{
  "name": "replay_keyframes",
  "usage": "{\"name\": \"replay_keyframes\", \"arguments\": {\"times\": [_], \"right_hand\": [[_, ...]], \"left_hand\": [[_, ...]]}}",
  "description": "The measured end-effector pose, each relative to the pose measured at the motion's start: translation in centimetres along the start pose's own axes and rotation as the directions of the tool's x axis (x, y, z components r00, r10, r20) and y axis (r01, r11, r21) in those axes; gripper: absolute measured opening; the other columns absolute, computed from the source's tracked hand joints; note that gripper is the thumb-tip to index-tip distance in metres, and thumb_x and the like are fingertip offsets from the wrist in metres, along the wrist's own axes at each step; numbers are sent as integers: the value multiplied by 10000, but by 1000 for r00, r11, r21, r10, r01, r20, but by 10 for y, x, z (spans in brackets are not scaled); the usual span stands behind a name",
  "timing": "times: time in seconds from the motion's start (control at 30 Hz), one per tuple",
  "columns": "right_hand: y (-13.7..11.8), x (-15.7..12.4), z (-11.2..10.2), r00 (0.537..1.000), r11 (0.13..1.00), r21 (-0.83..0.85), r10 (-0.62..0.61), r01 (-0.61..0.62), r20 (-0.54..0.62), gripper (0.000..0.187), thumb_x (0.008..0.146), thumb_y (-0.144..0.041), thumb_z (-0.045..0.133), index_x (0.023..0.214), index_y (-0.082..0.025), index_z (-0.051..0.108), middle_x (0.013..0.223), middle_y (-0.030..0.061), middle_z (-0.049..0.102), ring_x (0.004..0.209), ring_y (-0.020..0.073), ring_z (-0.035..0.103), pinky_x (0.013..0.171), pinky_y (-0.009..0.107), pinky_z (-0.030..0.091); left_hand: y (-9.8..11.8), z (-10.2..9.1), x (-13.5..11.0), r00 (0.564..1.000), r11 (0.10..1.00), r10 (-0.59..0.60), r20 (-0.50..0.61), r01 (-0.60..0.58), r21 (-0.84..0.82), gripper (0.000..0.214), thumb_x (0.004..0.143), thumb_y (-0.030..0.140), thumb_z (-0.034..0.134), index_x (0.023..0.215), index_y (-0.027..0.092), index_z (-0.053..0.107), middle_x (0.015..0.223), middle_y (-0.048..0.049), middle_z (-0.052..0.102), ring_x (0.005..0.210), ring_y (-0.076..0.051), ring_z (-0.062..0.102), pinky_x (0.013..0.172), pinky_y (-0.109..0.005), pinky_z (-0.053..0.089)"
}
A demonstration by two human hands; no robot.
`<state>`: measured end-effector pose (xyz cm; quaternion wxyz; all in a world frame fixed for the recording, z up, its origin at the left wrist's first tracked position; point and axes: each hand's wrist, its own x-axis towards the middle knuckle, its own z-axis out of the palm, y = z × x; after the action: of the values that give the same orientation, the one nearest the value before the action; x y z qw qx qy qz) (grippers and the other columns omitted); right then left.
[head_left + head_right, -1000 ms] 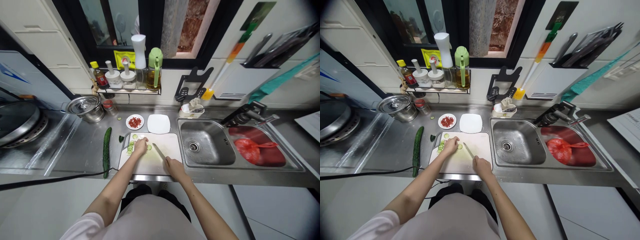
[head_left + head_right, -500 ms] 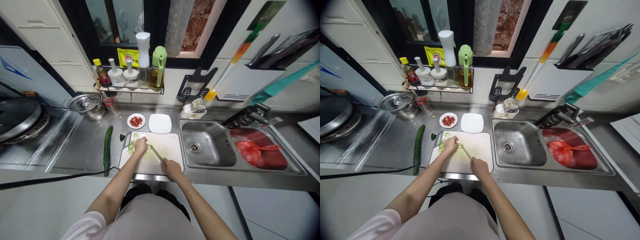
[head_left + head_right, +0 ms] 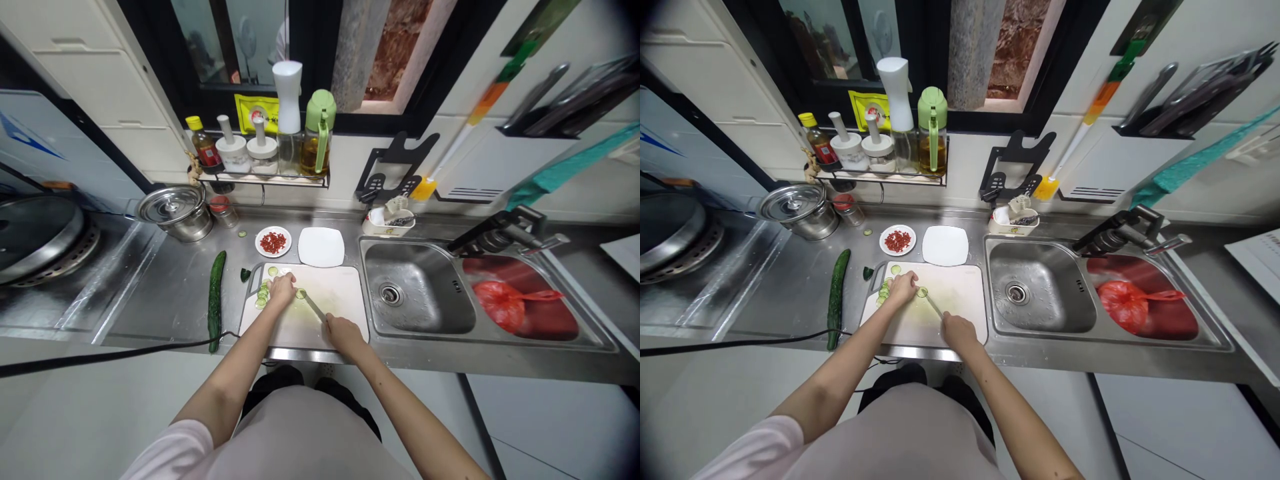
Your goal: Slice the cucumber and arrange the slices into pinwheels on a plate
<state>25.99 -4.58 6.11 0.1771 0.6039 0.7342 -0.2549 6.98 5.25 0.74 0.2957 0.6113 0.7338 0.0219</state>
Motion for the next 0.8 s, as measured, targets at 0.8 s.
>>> {"name": "replay_keyframes", "arguments": {"times": [0.8], "right_hand": [[-8, 1, -4, 1000, 1000, -20, -1, 1, 11, 299, 927, -135, 323, 1126, -131, 547, 996, 167, 688, 965, 246, 662, 739, 320, 455]], "left_hand": [[1, -2, 0, 1000, 1000, -9, 2, 9, -1, 215, 768, 274, 643, 974, 278, 581, 950, -27, 699, 1083, -249, 552, 933, -388, 306]]}}
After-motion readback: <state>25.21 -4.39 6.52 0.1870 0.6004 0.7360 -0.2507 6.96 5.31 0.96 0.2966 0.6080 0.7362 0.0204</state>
